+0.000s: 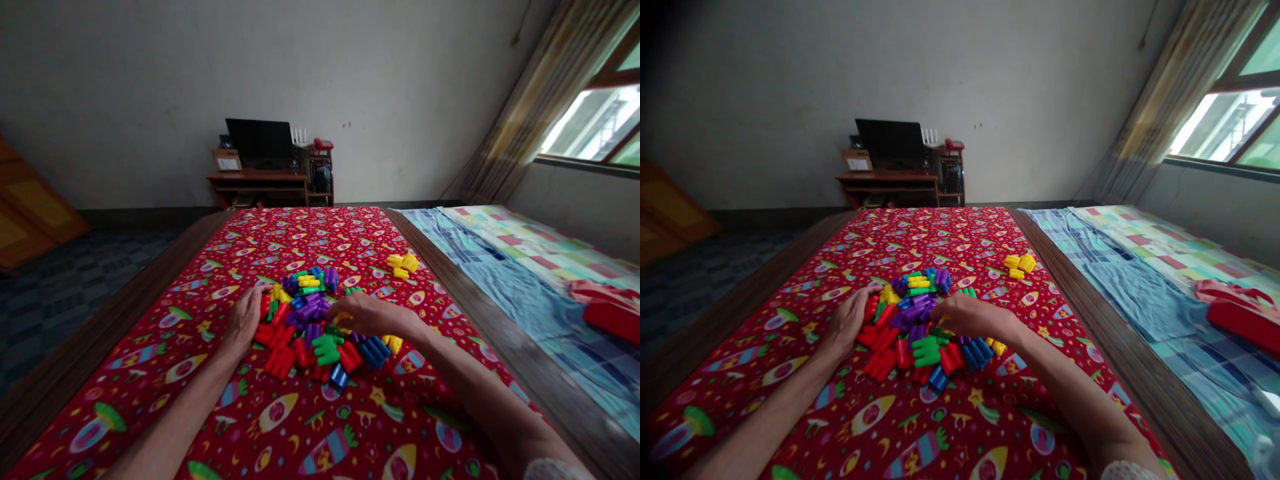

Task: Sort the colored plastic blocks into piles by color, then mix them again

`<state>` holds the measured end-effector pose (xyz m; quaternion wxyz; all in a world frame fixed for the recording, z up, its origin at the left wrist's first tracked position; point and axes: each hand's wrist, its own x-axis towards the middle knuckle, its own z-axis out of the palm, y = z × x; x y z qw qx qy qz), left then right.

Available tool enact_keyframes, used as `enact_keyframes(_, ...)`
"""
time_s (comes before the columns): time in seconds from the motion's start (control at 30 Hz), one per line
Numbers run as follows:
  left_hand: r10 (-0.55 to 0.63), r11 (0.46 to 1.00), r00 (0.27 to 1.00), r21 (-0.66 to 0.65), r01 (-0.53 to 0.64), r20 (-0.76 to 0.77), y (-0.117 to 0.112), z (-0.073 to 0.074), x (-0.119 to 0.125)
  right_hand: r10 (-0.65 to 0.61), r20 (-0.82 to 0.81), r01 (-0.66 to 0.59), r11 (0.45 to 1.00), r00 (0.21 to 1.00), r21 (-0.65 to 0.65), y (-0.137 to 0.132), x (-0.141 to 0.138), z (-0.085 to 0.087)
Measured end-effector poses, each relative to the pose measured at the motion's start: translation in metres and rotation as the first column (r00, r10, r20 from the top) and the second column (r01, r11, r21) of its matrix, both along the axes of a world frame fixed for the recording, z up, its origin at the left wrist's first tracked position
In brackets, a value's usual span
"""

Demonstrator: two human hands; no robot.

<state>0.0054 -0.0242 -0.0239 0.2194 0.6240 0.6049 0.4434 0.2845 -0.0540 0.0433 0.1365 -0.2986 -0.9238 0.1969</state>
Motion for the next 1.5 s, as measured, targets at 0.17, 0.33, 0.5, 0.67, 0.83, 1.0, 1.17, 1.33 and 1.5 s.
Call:
enact_keyframes(0.17, 0.006, 1.000, 0.999, 0.003, -0.006, 0.040, 0.002, -0.003, 0.000, -0.506, -0.356, 0.549, 0.836, 0.786, 0.024, 0.050, 0.060, 0.002)
enact_keyframes(0.33, 0.008, 0.999, 0.998, -0.039, -0.006, 0.060, 0.004, -0.007, -0.002, -0.742, -0.478, 0.860, 0.507, 0.471, 0.061, 0.075, 0.123, -0.022)
enact_keyframes(0.5, 0.011, 1.000, 0.999, -0.013, -0.010, 0.049, 0.004, -0.008, -0.004, -0.740, -0.505, 0.883, 0.457, 0.444, 0.107, 0.077, 0.146, -0.040)
enact_keyframes(0.67, 0.017, 1.000, 0.998, -0.021, -0.016, 0.060, 0.005, -0.010, -0.004, -0.721, -0.504, 0.851, 0.522, 0.475, 0.055, 0.068, 0.126, -0.012)
enact_keyframes(0.83, 0.009, 1.000, 0.998, -0.011, -0.009, 0.055, 0.002, -0.005, -0.002, -0.477, -0.351, 0.463, 0.877, 0.806, -0.129, 0.039, 0.044, 0.005)
enact_keyframes(1.0, -0.016, 1.000, 0.998, -0.012, 0.017, 0.061, -0.001, 0.000, 0.000, -0.051, -0.112, 0.079, 0.962, 0.992, 0.262, 0.040, -0.038, -0.011)
enact_keyframes(1.17, -0.019, 1.000, 0.998, 0.000, 0.019, 0.057, -0.002, 0.003, 0.002, -0.036, 0.035, 0.029, 0.981, 0.999, 0.192, 0.068, -0.052, -0.016)
enact_keyframes(1.33, -0.026, 1.000, 0.997, -0.008, 0.027, 0.075, -0.002, 0.002, 0.002, -0.211, -0.200, 0.229, 0.971, 0.957, 0.070, 0.065, -0.039, -0.007)
enact_keyframes(1.5, -0.013, 1.000, 0.998, -0.024, 0.015, 0.062, -0.002, 0.002, 0.001, -0.367, -0.295, 0.423, 0.893, 0.882, 0.153, 0.073, -0.004, 0.004)
